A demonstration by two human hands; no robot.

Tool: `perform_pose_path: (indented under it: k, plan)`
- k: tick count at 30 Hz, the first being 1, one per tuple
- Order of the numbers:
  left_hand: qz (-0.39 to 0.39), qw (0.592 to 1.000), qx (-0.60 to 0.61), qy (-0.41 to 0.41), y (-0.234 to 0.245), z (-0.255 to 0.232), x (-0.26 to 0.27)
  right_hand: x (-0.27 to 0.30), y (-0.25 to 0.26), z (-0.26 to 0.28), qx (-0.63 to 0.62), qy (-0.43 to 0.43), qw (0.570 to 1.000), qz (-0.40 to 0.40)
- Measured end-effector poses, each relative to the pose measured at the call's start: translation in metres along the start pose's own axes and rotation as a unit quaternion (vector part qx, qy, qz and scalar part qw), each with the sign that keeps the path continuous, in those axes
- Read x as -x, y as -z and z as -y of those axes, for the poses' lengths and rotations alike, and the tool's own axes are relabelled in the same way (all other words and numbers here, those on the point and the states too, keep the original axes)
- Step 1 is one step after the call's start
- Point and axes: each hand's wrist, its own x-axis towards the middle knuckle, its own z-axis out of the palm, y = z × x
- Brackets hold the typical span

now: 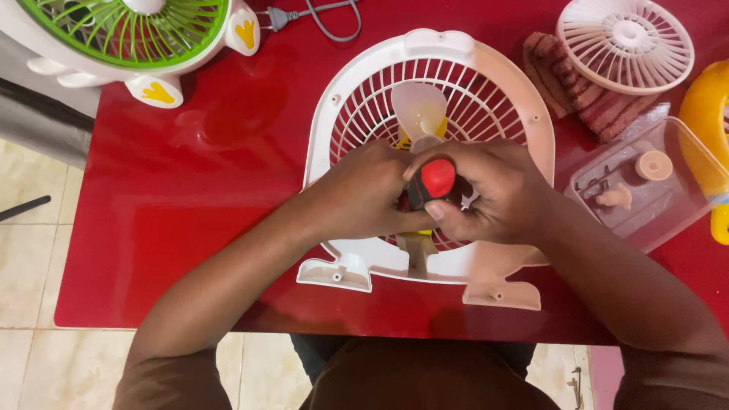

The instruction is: The person uses a red-handled screwdriver to remove screws from the rear grille of a white electric fan. They then detach the grille, exposing the fan blades and motor housing, and continue to unscrew the central hub nut to remove the fan blade assembly.

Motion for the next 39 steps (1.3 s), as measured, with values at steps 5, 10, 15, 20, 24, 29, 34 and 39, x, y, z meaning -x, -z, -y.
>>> perform_pose_path:
  k: [5, 10, 15, 20, 24, 29, 34, 39]
  plan:
    - [0.004, 1.0, -0.013, 0.005, -0.004, 0.0, 0.0, 0.003, -0.002, -0.002, 0.005, 0.012, 1.0, -0.009]
    - [-0.014, 0.998, -0.059, -0.003, -0.007, 0.007, -0.001, 0.001, 0.001, -0.01, 0.0, 0.035, 0.999, -0.003]
    - [-0.063, 0.989, -0.125, 0.054, -0.01, 0.022, -0.014, -0.024, 0.008, -0.029, 0.013, -0.015, 0.999, 0.025]
    - [-0.132, 0.974, -0.151, 0.1, -0.006, 0.033, -0.03, -0.05, 0.031, -0.037, 0.054, -0.116, 0.99, 0.065]
    - [-0.097, 0.974, -0.118, 0.167, -0.004, 0.03, -0.031, -0.049, 0.032, -0.027, 0.063, -0.171, 0.982, 0.055]
    - [-0.104, 0.981, -0.111, 0.123, -0.003, 0.024, -0.029, -0.042, 0.022, -0.023, 0.013, -0.168, 0.985, 0.047]
    - [-0.074, 0.987, -0.085, 0.116, 0.001, 0.018, -0.021, -0.04, 0.019, -0.027, 0.04, -0.077, 0.995, 0.048]
    - [-0.05, 0.996, 0.077, -0.021, 0.022, 0.021, -0.006, -0.036, 0.02, -0.026, 0.023, 0.002, 0.999, 0.035]
